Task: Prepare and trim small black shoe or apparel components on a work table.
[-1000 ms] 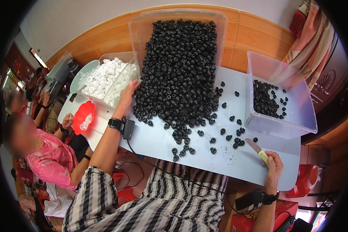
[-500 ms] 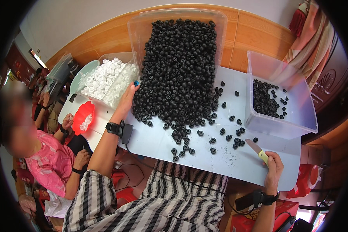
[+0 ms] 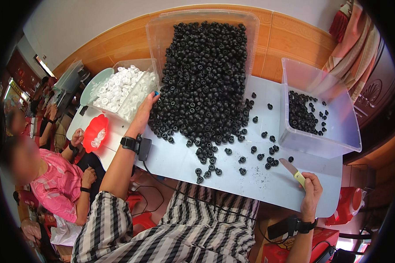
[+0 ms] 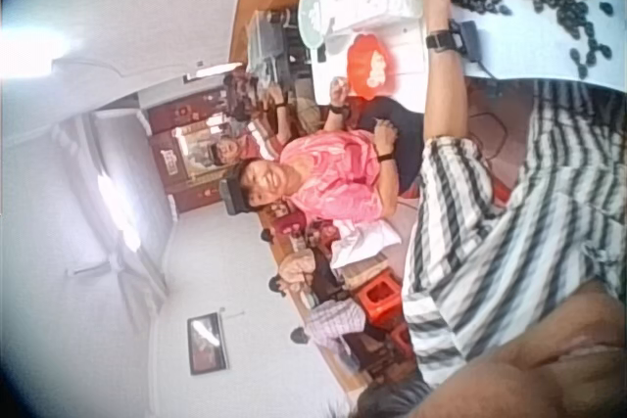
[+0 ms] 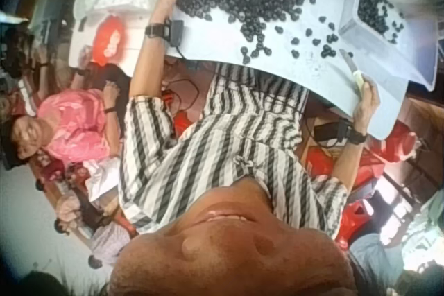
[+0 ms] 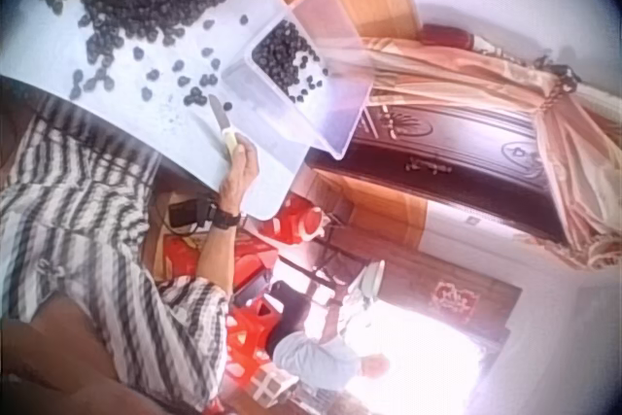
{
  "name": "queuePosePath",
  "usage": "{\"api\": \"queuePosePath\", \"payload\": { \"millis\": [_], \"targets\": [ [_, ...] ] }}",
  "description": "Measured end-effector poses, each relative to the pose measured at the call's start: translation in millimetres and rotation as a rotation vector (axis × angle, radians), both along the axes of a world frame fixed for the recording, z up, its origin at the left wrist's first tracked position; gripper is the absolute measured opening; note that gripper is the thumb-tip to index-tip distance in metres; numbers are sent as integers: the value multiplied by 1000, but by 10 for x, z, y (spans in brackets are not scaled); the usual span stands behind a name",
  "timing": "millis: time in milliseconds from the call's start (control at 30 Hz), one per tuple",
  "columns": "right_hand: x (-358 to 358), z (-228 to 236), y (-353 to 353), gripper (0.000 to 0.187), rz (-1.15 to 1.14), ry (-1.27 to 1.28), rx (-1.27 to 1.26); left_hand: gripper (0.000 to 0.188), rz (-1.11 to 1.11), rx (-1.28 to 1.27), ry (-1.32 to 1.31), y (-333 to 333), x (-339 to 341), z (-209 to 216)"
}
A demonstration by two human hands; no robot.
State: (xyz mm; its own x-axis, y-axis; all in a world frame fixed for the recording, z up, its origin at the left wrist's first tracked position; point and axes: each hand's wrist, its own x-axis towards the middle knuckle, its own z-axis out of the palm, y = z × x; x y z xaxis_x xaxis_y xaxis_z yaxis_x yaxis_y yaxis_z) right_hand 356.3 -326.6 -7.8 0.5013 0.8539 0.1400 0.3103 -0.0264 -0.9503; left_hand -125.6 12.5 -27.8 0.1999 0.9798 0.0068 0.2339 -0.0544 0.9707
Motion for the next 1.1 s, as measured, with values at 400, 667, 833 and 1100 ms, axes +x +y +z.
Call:
{"api": "queuePosePath", "payload": {
  "millis": [400, 667, 833, 1100],
  "targets": [
    [-31, 87, 7, 24, 3, -13, -30, 80, 91, -38, -331, 115, -126, -224],
    [-32, 94, -54, 24, -52, 91, 12, 88, 70, -50, -382, 160, -252, -250],
    [-11, 243, -165, 18, 15, -160, 29, 84, 113, -57, -356, 108, -394, -209],
    [467, 27, -775, 21, -628, -321, -18, 65, 146, 265, -242, -448, -103, 412]
  ]
}}
